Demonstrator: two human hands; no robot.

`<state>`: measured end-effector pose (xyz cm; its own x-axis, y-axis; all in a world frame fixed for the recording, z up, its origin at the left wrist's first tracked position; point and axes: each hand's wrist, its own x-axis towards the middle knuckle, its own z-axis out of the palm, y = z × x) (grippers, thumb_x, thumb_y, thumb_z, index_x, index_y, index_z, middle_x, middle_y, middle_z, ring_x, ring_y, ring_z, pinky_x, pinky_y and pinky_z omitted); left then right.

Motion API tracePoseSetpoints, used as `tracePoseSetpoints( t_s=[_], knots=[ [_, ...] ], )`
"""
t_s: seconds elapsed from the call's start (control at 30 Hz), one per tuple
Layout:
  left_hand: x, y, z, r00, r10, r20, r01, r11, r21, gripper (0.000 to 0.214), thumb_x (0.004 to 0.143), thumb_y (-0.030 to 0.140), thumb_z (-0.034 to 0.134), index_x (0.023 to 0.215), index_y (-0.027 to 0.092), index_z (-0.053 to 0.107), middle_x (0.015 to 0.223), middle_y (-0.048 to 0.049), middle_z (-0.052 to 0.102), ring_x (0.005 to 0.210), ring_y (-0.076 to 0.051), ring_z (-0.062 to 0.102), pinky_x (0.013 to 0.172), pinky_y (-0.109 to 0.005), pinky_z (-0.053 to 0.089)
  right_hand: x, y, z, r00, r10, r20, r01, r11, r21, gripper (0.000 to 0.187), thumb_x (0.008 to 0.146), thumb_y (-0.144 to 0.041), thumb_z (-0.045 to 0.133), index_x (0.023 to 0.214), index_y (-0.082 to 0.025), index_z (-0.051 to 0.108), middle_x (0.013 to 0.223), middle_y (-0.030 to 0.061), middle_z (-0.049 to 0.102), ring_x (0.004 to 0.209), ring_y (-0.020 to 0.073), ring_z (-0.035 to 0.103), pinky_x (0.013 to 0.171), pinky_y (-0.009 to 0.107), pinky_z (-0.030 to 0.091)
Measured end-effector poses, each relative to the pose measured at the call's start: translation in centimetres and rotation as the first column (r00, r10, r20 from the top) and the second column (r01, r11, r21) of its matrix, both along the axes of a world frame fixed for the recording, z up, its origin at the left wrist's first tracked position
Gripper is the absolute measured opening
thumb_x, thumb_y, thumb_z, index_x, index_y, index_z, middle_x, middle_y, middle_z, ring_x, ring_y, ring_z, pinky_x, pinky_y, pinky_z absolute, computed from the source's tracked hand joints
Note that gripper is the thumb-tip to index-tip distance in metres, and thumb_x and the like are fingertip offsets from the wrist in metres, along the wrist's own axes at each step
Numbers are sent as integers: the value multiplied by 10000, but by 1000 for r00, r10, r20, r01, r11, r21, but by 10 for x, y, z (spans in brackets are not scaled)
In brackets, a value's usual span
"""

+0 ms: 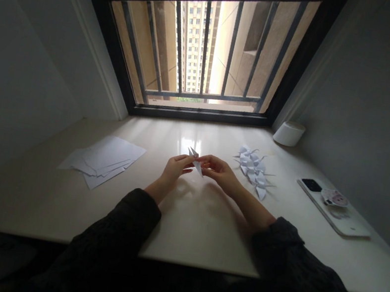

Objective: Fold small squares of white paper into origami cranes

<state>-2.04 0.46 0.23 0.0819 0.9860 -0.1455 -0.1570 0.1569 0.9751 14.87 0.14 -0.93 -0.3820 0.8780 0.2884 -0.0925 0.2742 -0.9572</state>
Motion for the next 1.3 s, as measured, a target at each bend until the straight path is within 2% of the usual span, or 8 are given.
tracePoseSetpoints(
  t_s=[0.23,0.5,0.63,0.83,0.93,1.03,1.13,1.3],
  knots=[
    [2,-1,-2,1000,-17,-5,17,1000,5,314,607,439,758,725,155,697,771,-77,691,762,-184,637,735,-308,453,1,-2,1,999,2,36,-1,1000,-7,363,673,-337,755,994,-210,645,832,9,636,727,133,593,696,290,495],
    [3,-2,-2,998,-43,-43,44,999,14,391,655,537,710,699,149,697,757,-82,699,749,-185,641,723,-309,469,4,6,-5,990,-107,89,104,994,38,335,689,-429,732,916,-189,679,752,13,651,709,147,603,680,293,493],
    [3,-2,-1,997,-58,-47,59,998,36,365,656,506,720,733,149,714,765,-81,707,740,-179,641,741,-312,475,4,5,-5,980,-172,103,162,982,98,296,714,-419,705,910,-199,686,765,18,651,707,145,598,658,287,491],
    [4,1,-5,998,-46,-47,48,998,50,355,626,472,745,748,139,734,723,-80,699,689,-173,633,735,-329,494,1,-1,-3,951,-262,165,207,934,290,216,717,-336,692,897,-217,681,817,24,634,695,140,577,640,290,497],
    [4,1,-5,996,-74,-43,76,996,48,353,624,462,749,752,133,737,715,-83,700,687,-180,638,746,-346,498,3,-3,-1,926,-324,195,226,888,401,197,698,-309,720,873,-224,689,826,29,628,680,138,563,620,287,488],
    [4,1,-3,997,-55,-53,57,998,39,321,630,445,750,720,137,735,697,-75,697,686,-177,638,749,-341,495,4,-4,1,907,-368,204,231,840,490,168,738,-316,700,886,-236,710,814,37,631,677,144,564,635,301,491],
    [4,-1,-1,996,-38,-75,41,998,40,296,643,437,742,717,150,738,717,-75,704,718,-181,642,747,-330,487,5,-5,2,904,-391,173,259,823,505,148,785,-356,663,863,-245,724,808,47,639,697,157,579,655,317,503],
    [5,-2,1,991,-63,-115,70,996,52,307,648,459,732,703,157,737,722,-77,707,725,-186,639,731,-326,477,5,-5,1,906,-391,159,261,815,517,162,788,-401,660,821,-258,727,791,44,637,708,167,582,668,326,509]
  ],
)
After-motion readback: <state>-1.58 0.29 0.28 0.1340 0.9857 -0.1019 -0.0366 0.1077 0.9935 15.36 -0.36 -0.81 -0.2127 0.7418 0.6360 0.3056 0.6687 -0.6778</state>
